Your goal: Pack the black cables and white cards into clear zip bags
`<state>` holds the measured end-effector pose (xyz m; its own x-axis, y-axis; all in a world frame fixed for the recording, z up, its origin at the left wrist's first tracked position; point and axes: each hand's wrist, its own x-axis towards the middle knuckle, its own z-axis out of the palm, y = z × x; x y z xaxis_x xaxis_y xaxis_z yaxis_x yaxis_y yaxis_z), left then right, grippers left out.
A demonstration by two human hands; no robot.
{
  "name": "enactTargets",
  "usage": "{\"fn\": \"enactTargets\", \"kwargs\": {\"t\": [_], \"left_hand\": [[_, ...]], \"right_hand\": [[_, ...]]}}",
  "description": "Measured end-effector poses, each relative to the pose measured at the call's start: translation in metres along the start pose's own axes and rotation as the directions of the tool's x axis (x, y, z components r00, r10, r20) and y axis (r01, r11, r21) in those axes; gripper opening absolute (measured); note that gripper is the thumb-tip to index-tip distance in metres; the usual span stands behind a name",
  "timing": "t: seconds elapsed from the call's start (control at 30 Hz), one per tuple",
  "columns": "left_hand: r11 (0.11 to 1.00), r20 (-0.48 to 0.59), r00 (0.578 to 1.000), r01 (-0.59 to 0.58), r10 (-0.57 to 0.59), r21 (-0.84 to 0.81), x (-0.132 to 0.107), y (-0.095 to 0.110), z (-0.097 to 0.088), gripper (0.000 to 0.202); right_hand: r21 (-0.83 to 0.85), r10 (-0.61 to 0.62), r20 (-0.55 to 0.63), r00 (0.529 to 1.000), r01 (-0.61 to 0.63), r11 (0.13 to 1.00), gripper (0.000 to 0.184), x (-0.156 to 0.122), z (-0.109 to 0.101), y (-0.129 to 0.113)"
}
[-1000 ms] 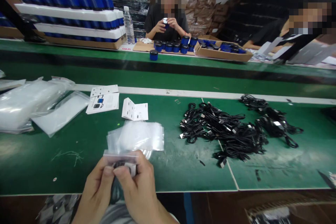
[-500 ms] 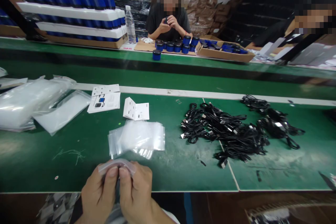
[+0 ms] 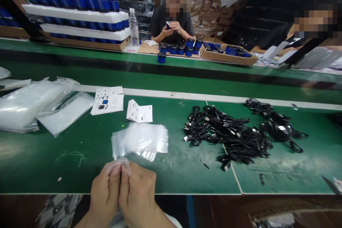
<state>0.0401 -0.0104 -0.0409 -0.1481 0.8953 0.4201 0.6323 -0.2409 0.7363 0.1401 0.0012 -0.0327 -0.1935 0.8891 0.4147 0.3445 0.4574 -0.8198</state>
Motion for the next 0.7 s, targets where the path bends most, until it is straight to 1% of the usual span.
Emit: {"fn": "enactTargets", "kwargs": {"t": [0.07, 0.13, 0.2, 0.27, 0.3, 0.37, 0.47, 0.53, 0.6, 0.63, 0.7], "left_hand": [[0.999, 0.015, 0.999, 0.028, -0.028, -0.022, 0.004, 0.002, -0.002, 0.025], [0.998, 0.036, 0.998, 0.053, -0.052, -0.037, 0.009, 0.004, -0.005, 0.024], [0.990, 0.041, 0.993, 0.113, -0.110, -0.079, 0.014, 0.006, -0.009, 0.017], [0.971, 0.071, 0.982, 0.186, -0.177, -0.148, 0.019, 0.007, -0.013, 0.013], [0.958, 0.091, 0.974, 0.222, -0.208, -0.183, 0.021, 0.008, -0.015, 0.012], [0.939, 0.142, 0.963, 0.258, -0.230, -0.229, 0.023, 0.009, -0.020, 0.013], [0.929, 0.205, 0.954, 0.267, -0.218, -0.255, 0.024, 0.010, -0.025, 0.012], [0.933, 0.260, 0.946, 0.259, -0.194, -0.249, 0.024, 0.009, -0.026, 0.011], [0.940, 0.291, 0.939, 0.253, -0.182, -0.228, 0.023, 0.008, -0.026, 0.013], [0.945, 0.291, 0.940, 0.246, -0.178, -0.214, 0.023, 0.007, -0.026, 0.014], [0.957, 0.261, 0.949, 0.229, -0.177, -0.181, 0.021, 0.006, -0.025, 0.016]], "right_hand": [[0.064, 0.101, 0.005, 0.995, -0.101, 0.993, 0.019, 0.005, -0.007, -0.002], [0.116, 0.196, -0.019, 0.980, -0.193, 0.974, 0.013, 0.011, -0.015, -0.003], [0.149, 0.234, -0.022, 0.972, -0.228, 0.962, 0.017, 0.016, -0.022, -0.003], [0.175, 0.235, 0.024, 0.972, -0.236, 0.956, 0.022, 0.019, -0.027, -0.002], [0.190, 0.241, 0.043, 0.969, -0.245, 0.951, 0.021, 0.019, -0.028, -0.002], [0.217, 0.259, 0.061, 0.964, -0.266, 0.939, 0.019, 0.020, -0.030, -0.002], [0.228, 0.273, 0.078, 0.959, -0.284, 0.931, 0.019, 0.019, -0.032, -0.002], [0.215, 0.262, 0.103, 0.960, -0.278, 0.936, 0.018, 0.018, -0.032, -0.001], [0.186, 0.245, 0.113, 0.963, -0.262, 0.947, 0.017, 0.015, -0.030, 0.000], [0.164, 0.230, 0.103, 0.968, -0.244, 0.956, 0.017, 0.013, -0.028, 0.000], [0.112, 0.184, 0.045, 0.982, -0.188, 0.976, 0.016, 0.011, -0.025, 0.000]]}}
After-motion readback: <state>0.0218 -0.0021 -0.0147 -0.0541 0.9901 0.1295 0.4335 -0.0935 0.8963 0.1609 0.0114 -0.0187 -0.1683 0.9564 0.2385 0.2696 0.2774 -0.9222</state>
